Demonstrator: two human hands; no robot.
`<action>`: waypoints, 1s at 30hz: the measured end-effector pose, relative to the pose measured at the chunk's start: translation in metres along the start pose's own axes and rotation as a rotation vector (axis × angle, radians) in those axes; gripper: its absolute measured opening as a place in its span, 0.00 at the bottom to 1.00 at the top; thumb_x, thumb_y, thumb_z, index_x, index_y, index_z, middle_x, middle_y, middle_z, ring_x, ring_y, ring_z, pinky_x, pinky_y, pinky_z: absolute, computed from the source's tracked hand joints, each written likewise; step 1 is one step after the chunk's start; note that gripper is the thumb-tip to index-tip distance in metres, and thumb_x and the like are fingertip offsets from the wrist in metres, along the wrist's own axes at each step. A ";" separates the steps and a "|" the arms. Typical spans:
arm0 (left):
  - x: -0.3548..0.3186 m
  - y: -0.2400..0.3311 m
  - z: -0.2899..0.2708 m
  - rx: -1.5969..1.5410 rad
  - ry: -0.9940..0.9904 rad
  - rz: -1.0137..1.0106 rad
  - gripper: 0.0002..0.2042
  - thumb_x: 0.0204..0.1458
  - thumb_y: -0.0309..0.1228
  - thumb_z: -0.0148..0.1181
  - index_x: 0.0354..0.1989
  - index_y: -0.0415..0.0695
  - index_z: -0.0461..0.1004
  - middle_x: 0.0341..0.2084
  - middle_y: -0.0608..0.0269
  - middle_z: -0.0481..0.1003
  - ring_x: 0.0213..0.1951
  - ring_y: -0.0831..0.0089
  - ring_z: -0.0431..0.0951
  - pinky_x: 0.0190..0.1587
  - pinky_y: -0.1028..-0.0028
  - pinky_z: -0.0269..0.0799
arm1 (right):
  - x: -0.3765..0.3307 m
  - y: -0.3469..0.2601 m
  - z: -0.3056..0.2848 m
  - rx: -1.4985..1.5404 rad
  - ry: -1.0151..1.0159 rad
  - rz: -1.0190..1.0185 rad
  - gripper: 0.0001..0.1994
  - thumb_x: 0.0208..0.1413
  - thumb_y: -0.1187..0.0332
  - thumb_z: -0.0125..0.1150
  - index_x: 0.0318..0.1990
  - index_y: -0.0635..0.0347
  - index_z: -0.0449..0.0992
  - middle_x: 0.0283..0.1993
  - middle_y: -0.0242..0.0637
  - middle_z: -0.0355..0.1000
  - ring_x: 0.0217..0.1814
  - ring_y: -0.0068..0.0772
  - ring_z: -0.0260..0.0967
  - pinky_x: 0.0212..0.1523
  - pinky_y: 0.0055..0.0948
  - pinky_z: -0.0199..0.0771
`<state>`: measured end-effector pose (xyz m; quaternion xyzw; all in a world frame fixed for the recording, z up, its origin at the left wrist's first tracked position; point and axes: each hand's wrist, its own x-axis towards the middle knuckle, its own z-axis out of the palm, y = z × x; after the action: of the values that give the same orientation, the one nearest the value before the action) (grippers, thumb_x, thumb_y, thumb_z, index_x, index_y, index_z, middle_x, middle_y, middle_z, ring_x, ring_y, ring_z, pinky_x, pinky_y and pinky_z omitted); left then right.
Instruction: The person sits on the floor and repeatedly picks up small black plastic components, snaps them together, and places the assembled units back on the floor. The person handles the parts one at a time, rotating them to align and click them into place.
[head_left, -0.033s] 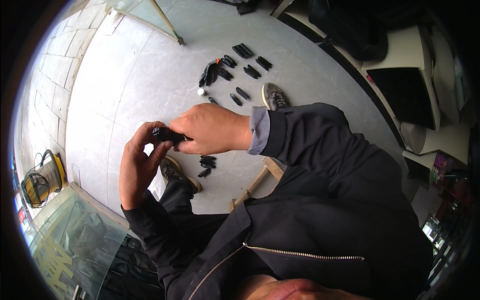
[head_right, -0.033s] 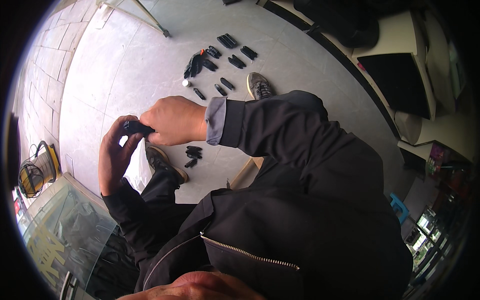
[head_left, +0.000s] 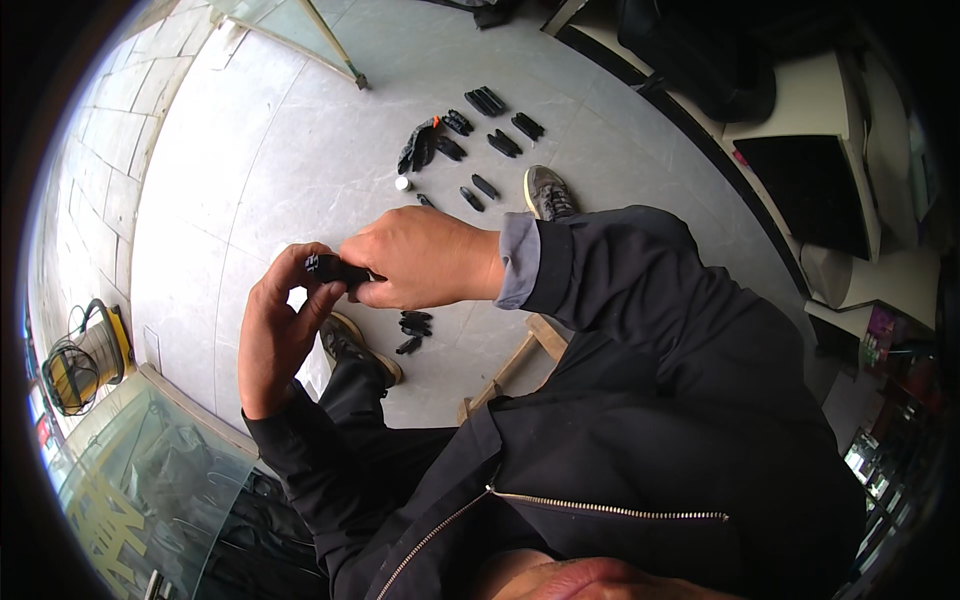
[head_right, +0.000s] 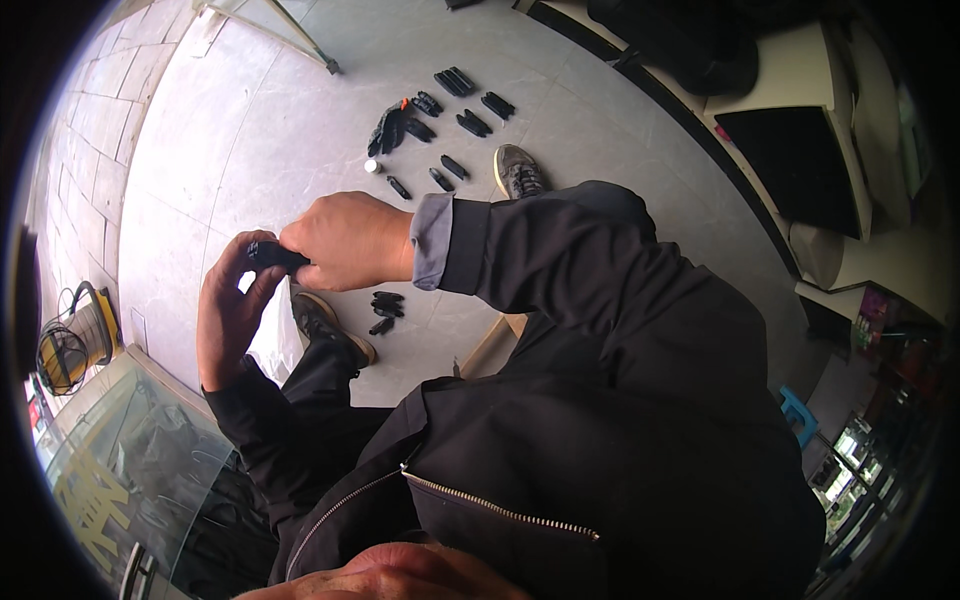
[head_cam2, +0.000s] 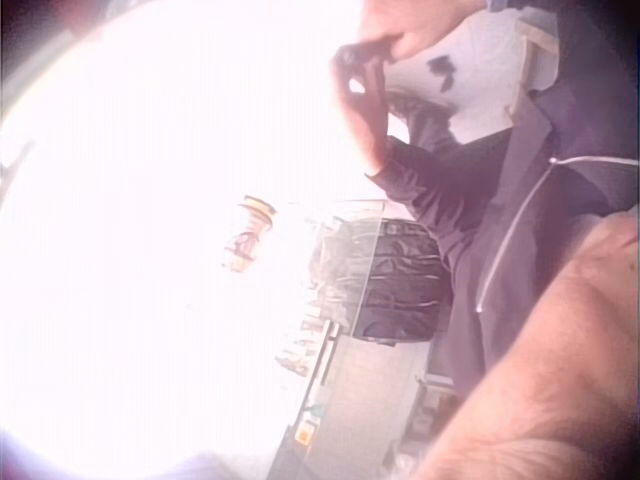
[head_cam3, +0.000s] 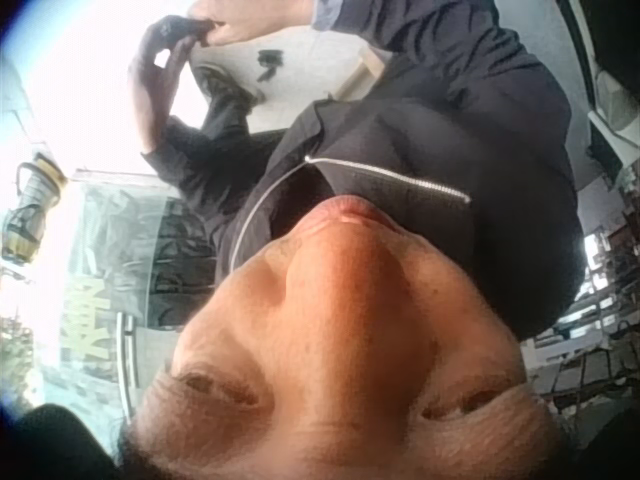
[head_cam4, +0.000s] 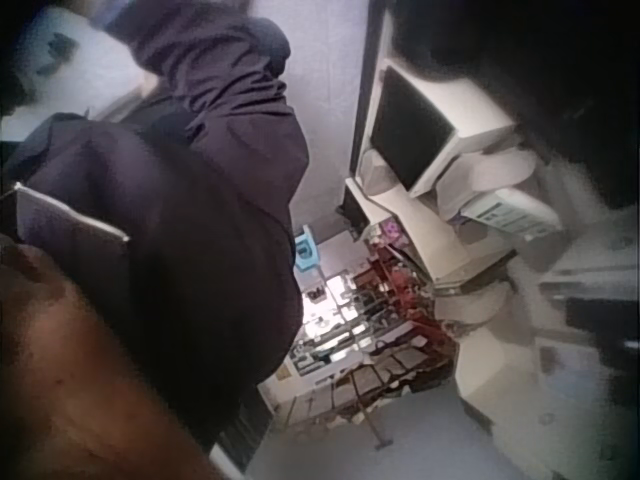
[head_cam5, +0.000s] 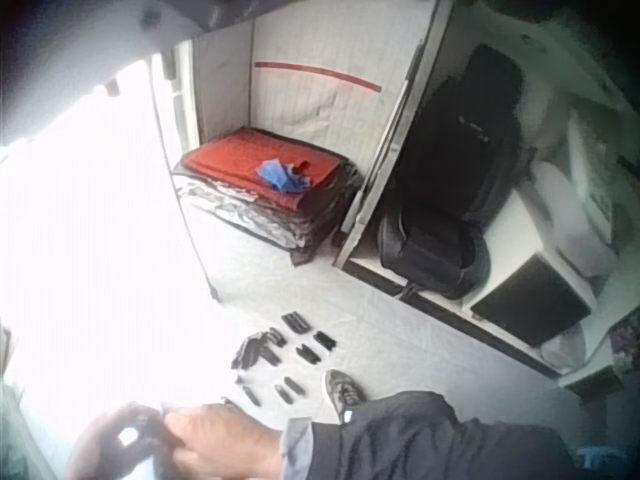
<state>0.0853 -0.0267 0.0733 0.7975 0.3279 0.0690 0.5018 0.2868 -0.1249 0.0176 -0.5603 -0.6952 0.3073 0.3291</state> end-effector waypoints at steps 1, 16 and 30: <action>0.000 0.000 0.000 0.012 -0.002 -0.003 0.16 0.59 0.20 0.70 0.55 0.36 0.77 0.36 0.64 0.81 0.39 0.77 0.78 0.48 0.74 0.76 | 0.000 0.000 -0.001 0.009 -0.004 0.000 0.11 0.57 0.64 0.65 0.33 0.64 0.75 0.28 0.52 0.78 0.33 0.58 0.80 0.36 0.51 0.79; 0.010 -0.030 -0.010 -0.024 0.354 0.115 0.14 0.69 0.31 0.65 0.58 0.37 0.79 0.47 0.58 0.86 0.51 0.72 0.84 0.57 0.71 0.79 | 0.008 0.018 -0.032 0.016 0.144 0.140 0.13 0.64 0.61 0.71 0.44 0.65 0.82 0.29 0.41 0.79 0.28 0.30 0.76 0.31 0.31 0.75; -0.005 -0.023 -0.037 0.214 0.551 0.098 0.09 0.67 0.32 0.66 0.50 0.41 0.82 0.41 0.56 0.86 0.43 0.62 0.87 0.48 0.67 0.81 | 0.002 0.157 0.023 -0.311 -0.052 0.473 0.20 0.60 0.53 0.71 0.36 0.66 0.81 0.27 0.42 0.78 0.30 0.33 0.79 0.33 0.35 0.76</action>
<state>0.0546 0.0044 0.0724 0.8120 0.4181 0.2722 0.3029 0.3587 -0.0958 -0.1203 -0.7427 -0.5922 0.2795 0.1401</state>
